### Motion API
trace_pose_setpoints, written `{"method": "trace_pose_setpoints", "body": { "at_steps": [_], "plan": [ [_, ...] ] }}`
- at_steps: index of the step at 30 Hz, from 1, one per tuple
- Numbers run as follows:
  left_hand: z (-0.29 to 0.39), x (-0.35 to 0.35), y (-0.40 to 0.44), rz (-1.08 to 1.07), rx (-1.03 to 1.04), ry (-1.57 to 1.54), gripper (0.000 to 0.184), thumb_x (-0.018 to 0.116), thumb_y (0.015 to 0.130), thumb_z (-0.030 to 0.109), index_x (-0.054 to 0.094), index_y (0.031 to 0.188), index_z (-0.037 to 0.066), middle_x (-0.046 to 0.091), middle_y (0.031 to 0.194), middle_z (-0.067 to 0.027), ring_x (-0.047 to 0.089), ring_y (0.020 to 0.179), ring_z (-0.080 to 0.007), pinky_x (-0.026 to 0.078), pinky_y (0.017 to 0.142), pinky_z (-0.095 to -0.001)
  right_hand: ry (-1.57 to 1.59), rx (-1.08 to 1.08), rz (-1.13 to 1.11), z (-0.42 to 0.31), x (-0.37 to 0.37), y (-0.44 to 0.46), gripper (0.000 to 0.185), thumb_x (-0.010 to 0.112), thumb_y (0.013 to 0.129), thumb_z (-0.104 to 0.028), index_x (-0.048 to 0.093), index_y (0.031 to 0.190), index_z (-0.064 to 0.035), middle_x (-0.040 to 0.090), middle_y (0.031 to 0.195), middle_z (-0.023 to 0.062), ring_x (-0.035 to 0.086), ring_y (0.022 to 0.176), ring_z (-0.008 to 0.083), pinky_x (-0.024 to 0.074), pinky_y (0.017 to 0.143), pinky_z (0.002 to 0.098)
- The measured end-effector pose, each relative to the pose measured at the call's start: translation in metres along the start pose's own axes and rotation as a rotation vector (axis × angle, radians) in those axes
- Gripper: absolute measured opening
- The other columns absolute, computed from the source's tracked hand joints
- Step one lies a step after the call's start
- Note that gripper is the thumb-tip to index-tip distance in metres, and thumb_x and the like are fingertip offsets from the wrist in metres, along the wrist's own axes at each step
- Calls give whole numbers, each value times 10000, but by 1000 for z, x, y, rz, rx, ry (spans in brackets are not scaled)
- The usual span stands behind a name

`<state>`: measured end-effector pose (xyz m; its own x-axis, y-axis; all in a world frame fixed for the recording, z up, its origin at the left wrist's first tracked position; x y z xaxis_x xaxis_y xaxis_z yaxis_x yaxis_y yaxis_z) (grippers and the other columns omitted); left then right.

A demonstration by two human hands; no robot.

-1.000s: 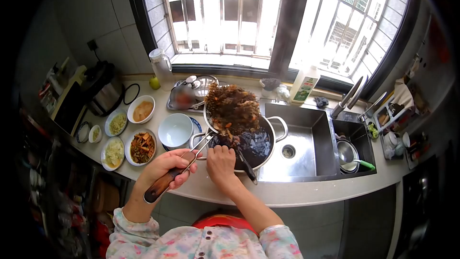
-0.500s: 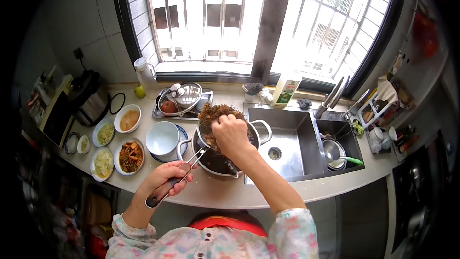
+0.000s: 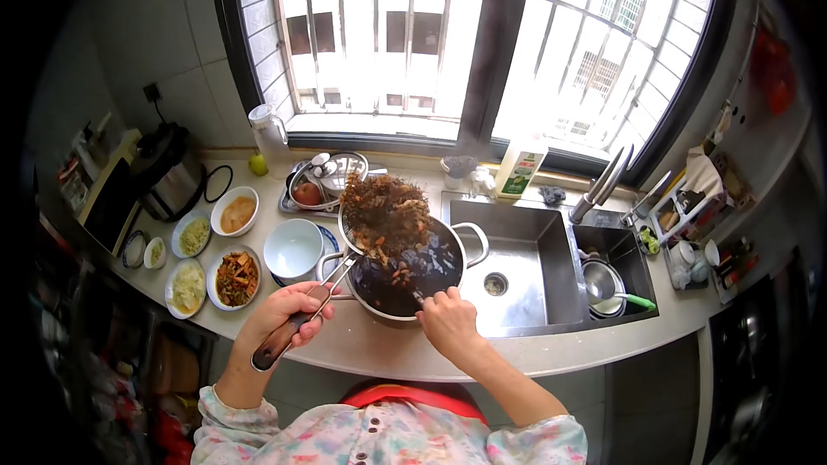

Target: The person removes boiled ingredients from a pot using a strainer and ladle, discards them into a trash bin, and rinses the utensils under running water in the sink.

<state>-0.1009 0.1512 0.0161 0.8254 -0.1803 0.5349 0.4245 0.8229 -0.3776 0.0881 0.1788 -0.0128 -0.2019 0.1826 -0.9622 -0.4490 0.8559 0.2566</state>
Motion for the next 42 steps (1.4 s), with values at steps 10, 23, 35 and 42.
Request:
{"method": "trace_pose_setpoints", "body": {
  "at_steps": [10,23,35,42],
  "plan": [
    [0,4,-4,33,30,-18,344,442,802,62,452,1120,-70,538,838,-97,472,470,-70,395,357,-175,235,62,104,25,-8,31,182,581,723,-62,586,904,-49,546,755,134,580,691,279,471,592,391],
    [-6,12,-16,30,40,-92,390,434,797,51,426,1167,-72,536,842,-106,470,454,-75,389,345,-180,1183,625,271,110,59,67,196,616,773,-126,611,919,6,555,653,63,547,561,125,471,517,252],
    [-13,30,-31,113,80,-140,420,438,783,51,398,1176,-93,529,833,-127,453,426,-89,369,323,-186,629,-166,95,81,-24,83,208,634,731,-22,637,934,-65,573,803,85,578,684,186,468,614,288],
    [-29,41,-26,152,109,-208,419,438,790,39,385,1183,-95,533,825,-139,470,434,-100,383,315,-193,337,-613,-30,60,-12,75,287,640,743,-106,587,1023,-137,517,811,57,551,828,239,473,691,339]
  ]
}}
Point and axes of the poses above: each hand's wrist, its own y-axis towards the middle knuckle, its own x-axis out of the palm, z = x × y, the point moved 9 cm from there along y, towards the middle knuckle
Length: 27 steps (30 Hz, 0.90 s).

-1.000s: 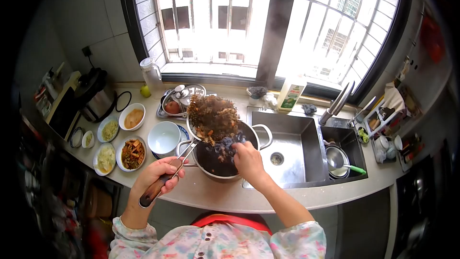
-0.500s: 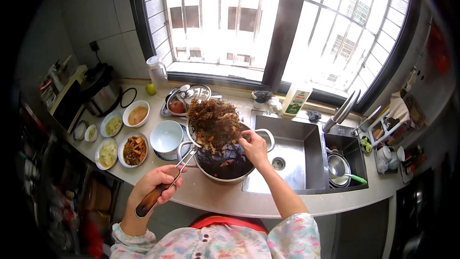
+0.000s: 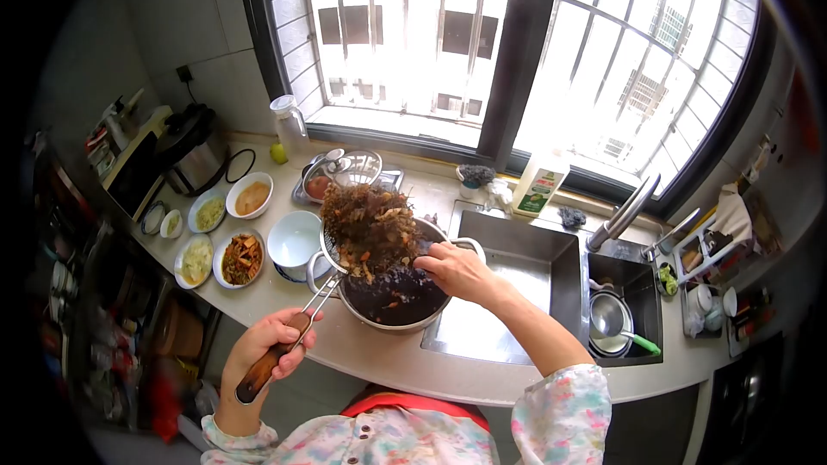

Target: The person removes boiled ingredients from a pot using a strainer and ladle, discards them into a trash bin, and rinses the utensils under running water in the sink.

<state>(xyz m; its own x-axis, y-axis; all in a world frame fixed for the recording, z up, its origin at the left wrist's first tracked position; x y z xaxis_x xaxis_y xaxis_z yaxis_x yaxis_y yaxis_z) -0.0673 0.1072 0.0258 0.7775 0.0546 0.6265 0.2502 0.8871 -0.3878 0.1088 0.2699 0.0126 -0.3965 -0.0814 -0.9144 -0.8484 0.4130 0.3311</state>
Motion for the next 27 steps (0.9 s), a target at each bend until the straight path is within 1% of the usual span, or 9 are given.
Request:
{"method": "trace_pose_setpoints", "body": {
  "at_steps": [4,7,10,13,17,18,21,24,27],
  "plan": [
    [-13,5,3,36,32,-44,411,434,792,34,391,1179,-97,537,821,-142,473,436,-101,387,316,-193,-59,-54,-60,9,10,4,222,612,775,-153,599,995,-121,523,812,52,542,855,222,473,694,334],
    [-20,12,4,70,71,-65,407,434,794,34,396,1178,-97,540,820,-142,472,435,-101,388,317,-194,-110,-88,-122,14,4,3,219,621,763,-168,604,972,-105,525,798,49,544,787,225,477,675,336],
    [-29,15,5,116,94,-99,410,434,796,35,396,1183,-97,541,817,-140,473,437,-100,389,318,-196,-156,-109,-280,16,-3,-2,205,595,778,-177,609,965,-94,542,803,57,550,840,222,473,692,332],
    [-34,21,2,156,114,-111,415,434,796,34,392,1189,-95,544,813,-140,473,437,-101,390,320,-198,-77,-128,-264,19,-20,-4,197,590,768,-171,625,943,-87,561,811,57,560,830,224,472,703,339],
    [-38,23,-1,196,112,-121,418,436,796,34,390,1190,-94,549,811,-140,475,440,-102,388,320,-200,93,-10,-334,28,-32,-3,199,598,753,-192,655,916,-93,617,842,71,594,826,237,465,717,352],
    [-38,23,-1,201,111,-123,418,437,795,35,390,1190,-93,550,811,-139,475,440,-102,388,320,-200,155,43,-342,31,-32,-3,201,606,755,-219,664,897,-90,635,863,84,600,825,257,463,733,360],
    [-37,23,-2,206,113,-121,417,438,795,37,392,1189,-92,553,813,-135,475,441,-101,384,319,-199,338,227,-370,47,-25,-7,200,622,758,-201,673,917,-91,651,868,88,620,798,211,470,732,314],
    [-35,19,0,221,109,-125,414,437,795,37,393,1186,-91,553,811,-132,473,440,-101,381,318,-200,691,519,-407,69,3,-25,201,636,767,-169,674,932,-60,666,853,81,615,760,142,467,712,264],
    [-34,17,2,221,100,-131,409,433,795,35,393,1183,-92,551,807,-130,471,439,-99,379,318,-199,1017,580,-258,79,9,-32,203,641,772,-145,669,928,-18,662,824,65,589,749,100,457,677,232]
  ]
}}
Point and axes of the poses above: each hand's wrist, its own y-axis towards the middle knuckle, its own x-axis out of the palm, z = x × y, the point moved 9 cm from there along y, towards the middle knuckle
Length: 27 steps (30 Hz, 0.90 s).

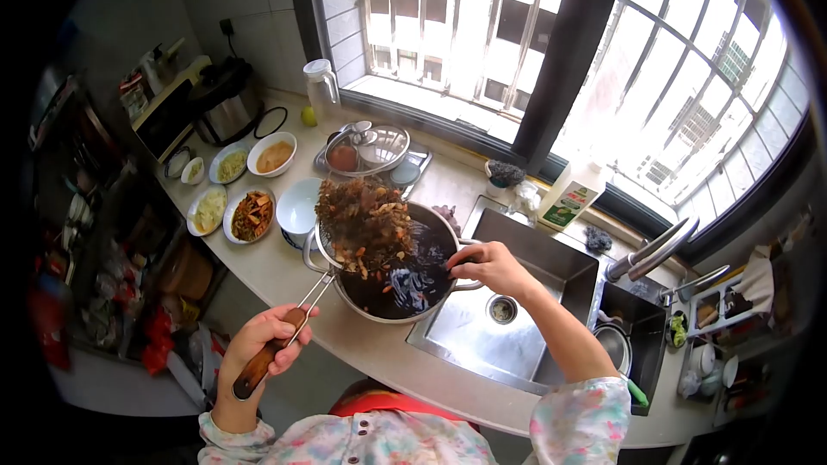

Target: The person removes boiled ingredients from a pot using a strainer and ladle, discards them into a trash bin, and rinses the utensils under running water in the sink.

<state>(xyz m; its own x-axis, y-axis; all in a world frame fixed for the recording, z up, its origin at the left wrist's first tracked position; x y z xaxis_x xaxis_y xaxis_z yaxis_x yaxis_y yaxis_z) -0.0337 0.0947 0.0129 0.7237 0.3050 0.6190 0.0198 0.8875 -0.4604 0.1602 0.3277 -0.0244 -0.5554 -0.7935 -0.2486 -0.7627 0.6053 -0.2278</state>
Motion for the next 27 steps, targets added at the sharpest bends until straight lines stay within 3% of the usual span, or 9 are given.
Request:
{"method": "trace_pose_setpoints", "body": {
  "at_steps": [4,5,12,15,21,27],
  "plan": [
    [0,-2,2,-12,-23,-2,427,427,795,34,374,1200,-92,547,815,-131,473,444,-98,381,322,-197,167,105,113,4,-21,-13,158,651,764,-103,673,892,-13,590,688,-2,472,569,31,363,497,174],
    [-1,-4,3,-19,-32,-5,421,439,803,41,381,1202,-80,543,826,-129,476,448,-98,391,334,-201,229,60,162,-2,-22,-15,154,614,771,-78,661,889,8,500,563,-23,371,439,12,244,382,161],
    [0,-12,9,-45,-53,38,414,462,822,53,385,1213,-57,535,849,-128,483,452,-103,408,356,-214,352,64,234,5,-32,-24,171,613,778,-81,647,894,40,493,547,-1,363,420,21,218,368,160],
    [0,-13,12,-61,-60,37,417,460,823,51,380,1217,-59,536,846,-131,485,453,-105,410,356,-217,375,56,216,8,-34,-26,160,632,788,-86,653,904,23,525,600,-13,412,477,18,251,383,152],
    [4,-13,13,-69,-24,-13,417,454,826,46,375,1222,-58,539,841,-134,486,452,-110,411,355,-219,359,38,287,-4,-40,-32,167,613,778,-86,646,885,38,491,530,5,357,401,21,216,357,160],
    [9,-12,16,-90,18,33,416,454,825,44,376,1220,-59,541,838,-131,487,450,-110,413,355,-222,329,22,290,-3,-44,-35,160,630,788,-99,655,899,14,518,580,-19,387,469,4,243,392,155]
  ]
}}
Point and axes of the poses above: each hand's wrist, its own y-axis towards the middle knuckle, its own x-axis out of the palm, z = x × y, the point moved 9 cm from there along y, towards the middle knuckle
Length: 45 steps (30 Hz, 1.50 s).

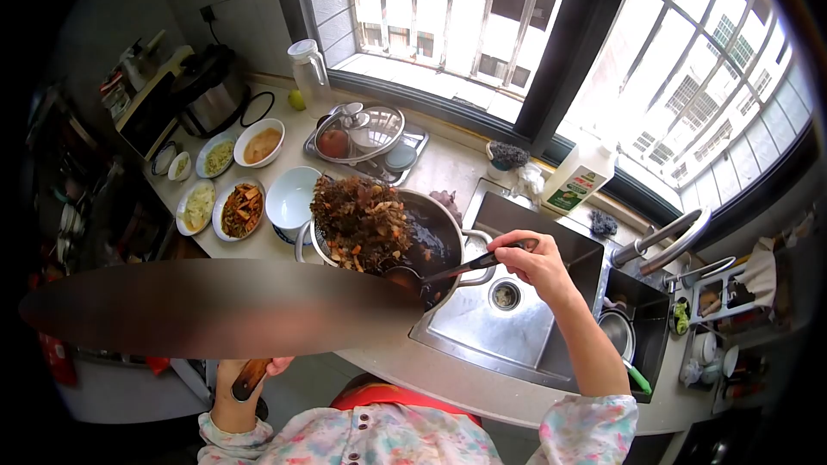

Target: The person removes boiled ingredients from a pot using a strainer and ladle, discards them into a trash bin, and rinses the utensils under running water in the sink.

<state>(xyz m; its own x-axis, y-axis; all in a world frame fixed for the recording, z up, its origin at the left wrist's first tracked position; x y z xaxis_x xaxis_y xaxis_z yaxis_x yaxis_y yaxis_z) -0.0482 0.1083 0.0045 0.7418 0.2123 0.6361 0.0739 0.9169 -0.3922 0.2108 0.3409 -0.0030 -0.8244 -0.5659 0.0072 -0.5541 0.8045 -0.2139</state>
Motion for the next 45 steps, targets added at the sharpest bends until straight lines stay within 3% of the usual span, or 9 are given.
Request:
{"method": "trace_pose_setpoints", "body": {
  "at_steps": [9,13,18,19,24,30,45],
  "plan": [
    [-3,-6,6,25,-80,-10,408,452,825,45,386,1215,-54,541,830,-126,486,447,-106,413,357,-217,-158,-244,-38,-35,17,-17,153,621,791,-24,637,935,27,603,787,24,528,717,62,419,639,188],
    [0,-3,7,80,-74,21,424,440,786,33,390,1181,-111,547,809,-149,478,422,-111,377,318,-210,-79,-160,78,-31,9,-12,150,620,798,-32,637,936,24,609,797,22,525,705,56,419,611,182],
    [2,-2,3,71,-67,13,422,450,790,43,390,1181,-106,543,805,-146,477,424,-111,375,315,-212,-594,-515,-7,-64,38,-29,177,659,735,-31,652,911,-31,534,706,38,514,602,89,402,503,224],
    [2,-2,2,74,-66,9,423,450,791,44,390,1182,-105,542,804,-145,477,424,-111,375,314,-212,-619,-495,-27,-62,41,-30,172,655,739,-29,654,911,-38,541,711,37,516,596,100,407,496,232],
    [3,2,-4,71,-54,27,427,455,791,48,389,1186,-100,537,812,-142,475,424,-110,378,318,-210,-304,-379,46,-40,20,-22,167,661,732,-29,659,899,-36,539,706,30,500,597,87,375,496,214],
    [3,4,-11,49,-51,40,432,456,794,51,385,1193,-99,535,816,-141,472,427,-109,381,322,-210,-546,-475,53,-58,32,-41,165,659,722,-12,665,885,-38,547,703,35,495,595,88,369,513,211],
    [-2,12,-21,27,-43,11,428,452,798,43,380,1195,-97,533,823,-144,470,436,-111,383,327,-212,-592,-652,105,-34,38,-82,212,676,666,21,672,868,-44,550,688,54,517,567,132,392,504,244]
  ]
}}
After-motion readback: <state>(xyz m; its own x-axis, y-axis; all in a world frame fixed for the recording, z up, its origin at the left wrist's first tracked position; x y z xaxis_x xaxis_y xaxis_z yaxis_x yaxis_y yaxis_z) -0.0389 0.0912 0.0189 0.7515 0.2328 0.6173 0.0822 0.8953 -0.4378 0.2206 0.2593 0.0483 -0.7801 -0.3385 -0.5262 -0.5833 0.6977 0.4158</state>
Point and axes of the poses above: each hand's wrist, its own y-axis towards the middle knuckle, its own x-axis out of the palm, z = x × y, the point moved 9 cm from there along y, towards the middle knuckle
